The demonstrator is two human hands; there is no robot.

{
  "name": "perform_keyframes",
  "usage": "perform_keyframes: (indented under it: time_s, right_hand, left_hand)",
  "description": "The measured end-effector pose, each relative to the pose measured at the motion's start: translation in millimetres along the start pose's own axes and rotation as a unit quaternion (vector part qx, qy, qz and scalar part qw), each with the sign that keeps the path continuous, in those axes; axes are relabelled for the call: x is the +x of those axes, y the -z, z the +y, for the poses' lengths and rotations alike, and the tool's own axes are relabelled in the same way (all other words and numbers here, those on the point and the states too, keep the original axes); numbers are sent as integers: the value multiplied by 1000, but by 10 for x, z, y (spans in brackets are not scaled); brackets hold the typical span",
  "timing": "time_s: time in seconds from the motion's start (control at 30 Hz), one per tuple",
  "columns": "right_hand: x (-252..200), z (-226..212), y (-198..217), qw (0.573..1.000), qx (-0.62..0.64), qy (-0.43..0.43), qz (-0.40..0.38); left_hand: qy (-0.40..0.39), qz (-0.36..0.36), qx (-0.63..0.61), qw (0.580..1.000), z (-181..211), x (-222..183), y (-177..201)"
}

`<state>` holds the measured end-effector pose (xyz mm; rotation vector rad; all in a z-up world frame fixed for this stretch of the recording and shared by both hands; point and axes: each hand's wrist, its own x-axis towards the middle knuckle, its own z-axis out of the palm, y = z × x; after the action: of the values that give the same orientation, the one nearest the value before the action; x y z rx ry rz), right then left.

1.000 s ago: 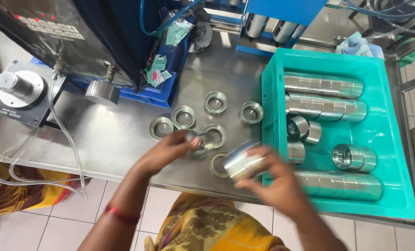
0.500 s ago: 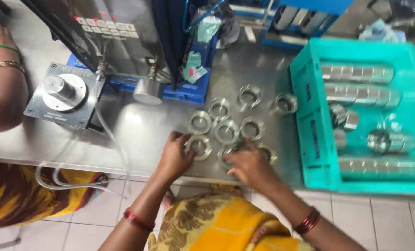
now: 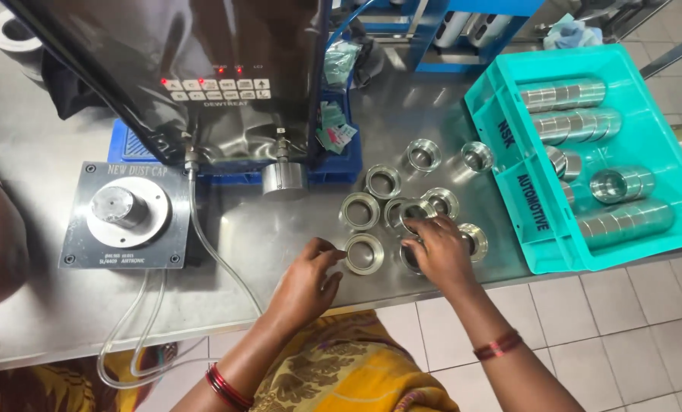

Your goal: Marking and inspecting metal rings using a measuring gauge and a permanent marker at an industrial workstation.

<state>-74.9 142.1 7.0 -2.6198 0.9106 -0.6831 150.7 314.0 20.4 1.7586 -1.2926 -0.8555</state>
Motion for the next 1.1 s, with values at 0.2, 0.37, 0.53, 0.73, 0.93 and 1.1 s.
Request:
perform_keyframes:
  time_s: [0.2,0.37,0.53,0.73,0.93,1.1]
  right_hand:
    - [34,87,163,998,23,53,4]
    - [372,150,455,977,138,-150,-66]
    - [433,49,162,985,-32,-123,-114]
    - [69,-596,-251,929,294,-220,-46]
    - [81,-2177,-708,842,517,-149,39]
    - [278,-2737,-630,959,187,-207,-48]
  left_hand:
    - [-82,51,36,995,63,-262,135]
    - [-7,62,63,996,229,-503,260]
    - [-32,33,76,996,208,-521,485]
    - [-20,-22,-155,988,-352,-426,664]
    - [154,-168,-465,855,-619,-255,966]
    - [28,-161,-140,977,-544,-301,1395]
